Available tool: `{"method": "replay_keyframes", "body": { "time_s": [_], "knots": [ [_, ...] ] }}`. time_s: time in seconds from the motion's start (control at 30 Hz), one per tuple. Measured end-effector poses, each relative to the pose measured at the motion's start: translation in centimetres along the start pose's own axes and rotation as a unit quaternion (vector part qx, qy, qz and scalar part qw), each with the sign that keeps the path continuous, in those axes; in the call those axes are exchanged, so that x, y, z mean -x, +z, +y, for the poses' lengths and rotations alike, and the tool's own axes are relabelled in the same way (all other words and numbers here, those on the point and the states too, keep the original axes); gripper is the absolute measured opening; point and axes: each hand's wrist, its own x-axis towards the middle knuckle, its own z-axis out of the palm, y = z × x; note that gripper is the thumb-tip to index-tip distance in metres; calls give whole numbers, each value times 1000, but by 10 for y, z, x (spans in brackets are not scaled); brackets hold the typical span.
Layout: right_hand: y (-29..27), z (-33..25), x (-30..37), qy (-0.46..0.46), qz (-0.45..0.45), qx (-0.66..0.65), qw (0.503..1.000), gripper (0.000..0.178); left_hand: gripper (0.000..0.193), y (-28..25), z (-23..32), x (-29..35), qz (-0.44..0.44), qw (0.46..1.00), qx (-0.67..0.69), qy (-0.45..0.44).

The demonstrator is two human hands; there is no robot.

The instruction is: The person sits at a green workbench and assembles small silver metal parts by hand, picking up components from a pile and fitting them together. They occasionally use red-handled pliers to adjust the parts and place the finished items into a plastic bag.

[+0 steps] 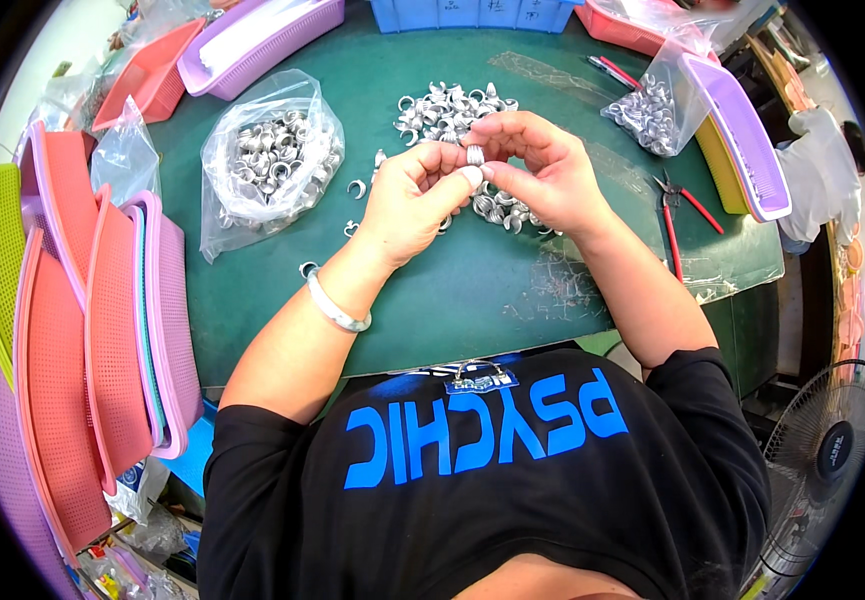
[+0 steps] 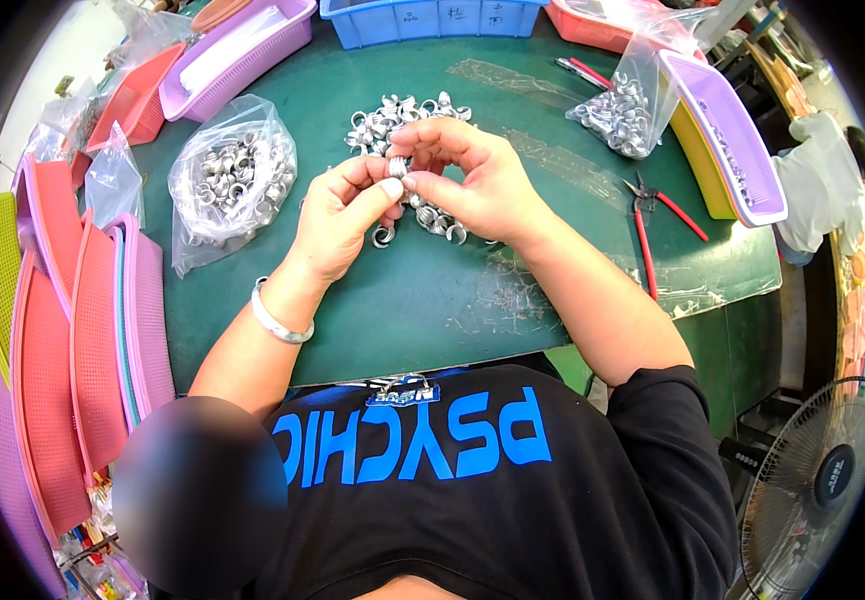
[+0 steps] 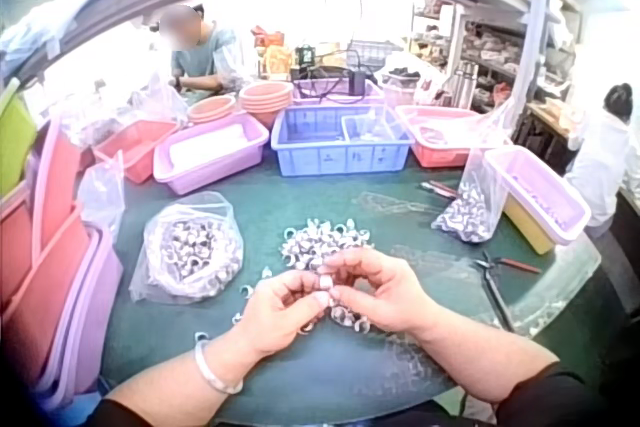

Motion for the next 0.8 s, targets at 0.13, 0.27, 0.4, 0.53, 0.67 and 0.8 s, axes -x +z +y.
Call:
{"method": "replay_keyframes", "body": {
  "time_s": [0.13,0.27,0.4,0.53,0.67,0.8],
  "knots": [
    [2,1,0,-27,12,26,999,35,15,-3,-4,-1,2,1000,12,-8],
    [4,1,0,-29,15,16,999,40,18,-2,-4,-2,-6,999,34,6],
    [2,4,1,-20,9,6,1000,43,20,-2,-5,-3,-14,998,58,24],
    [1,3,1,-6,3,-9,1000,42,21,-2,-6,-4,-14,997,64,32],
    [1,0,1,5,8,-32,999,40,24,-2,-7,-4,-19,997,57,47],
    [1,0,1,-4,4,-34,999,40,26,-2,-9,-4,-19,997,44,65]
  ]
}}
